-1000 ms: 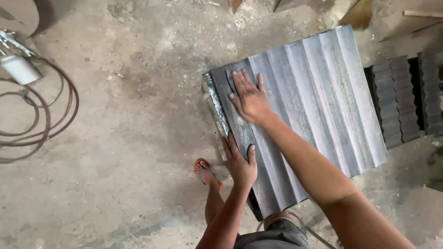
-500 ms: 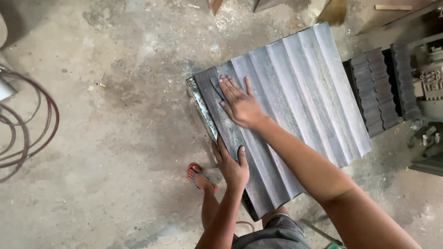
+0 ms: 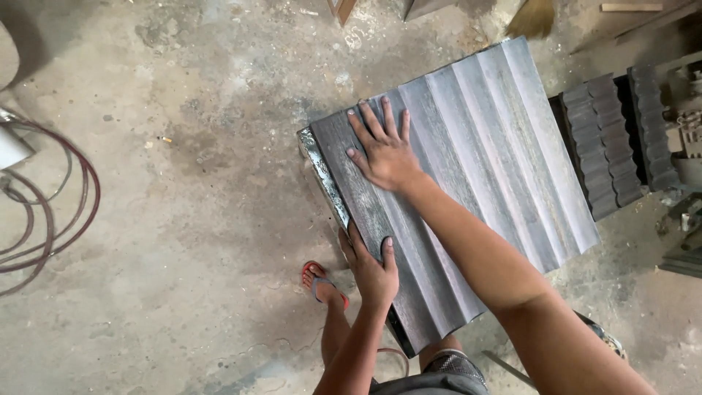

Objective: The person sands the surface of a corrugated roof tile using a sanding block. They work on the flat top surface and the edges, then flip the tile over to sand the underside and edges as well.

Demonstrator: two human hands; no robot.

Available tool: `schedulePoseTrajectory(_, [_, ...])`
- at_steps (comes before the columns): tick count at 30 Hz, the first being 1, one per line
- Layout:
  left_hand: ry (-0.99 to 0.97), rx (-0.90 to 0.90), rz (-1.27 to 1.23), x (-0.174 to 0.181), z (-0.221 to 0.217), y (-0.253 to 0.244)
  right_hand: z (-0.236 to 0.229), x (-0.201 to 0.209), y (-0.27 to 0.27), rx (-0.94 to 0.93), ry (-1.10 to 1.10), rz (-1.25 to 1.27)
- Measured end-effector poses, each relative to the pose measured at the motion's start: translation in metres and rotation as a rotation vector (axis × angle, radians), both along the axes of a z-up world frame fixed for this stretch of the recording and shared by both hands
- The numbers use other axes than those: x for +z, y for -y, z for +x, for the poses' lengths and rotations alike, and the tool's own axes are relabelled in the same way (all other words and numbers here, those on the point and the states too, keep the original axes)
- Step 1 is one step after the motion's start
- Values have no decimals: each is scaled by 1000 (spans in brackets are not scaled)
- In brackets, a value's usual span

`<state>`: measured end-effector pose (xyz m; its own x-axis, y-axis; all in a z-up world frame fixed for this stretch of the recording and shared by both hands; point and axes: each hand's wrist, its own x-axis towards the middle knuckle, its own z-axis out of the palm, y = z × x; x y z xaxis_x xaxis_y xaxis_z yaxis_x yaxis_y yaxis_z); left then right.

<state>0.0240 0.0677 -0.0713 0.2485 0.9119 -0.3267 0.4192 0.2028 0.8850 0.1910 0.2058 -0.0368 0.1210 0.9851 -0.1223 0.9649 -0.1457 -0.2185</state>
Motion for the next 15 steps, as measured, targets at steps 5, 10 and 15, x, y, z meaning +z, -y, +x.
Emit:
schedulePoseTrajectory(5, [4,-1,-6,-2,0,2,1,5,14,11,-61,-28])
schedulePoseTrajectory(10, [32,-6,-69,7,0,-1,10,-7,-11,37,-38,9])
schedulePoseTrajectory(15, [-21,-3,-73,2,0,-1,-1,8,6,4,-33,-67])
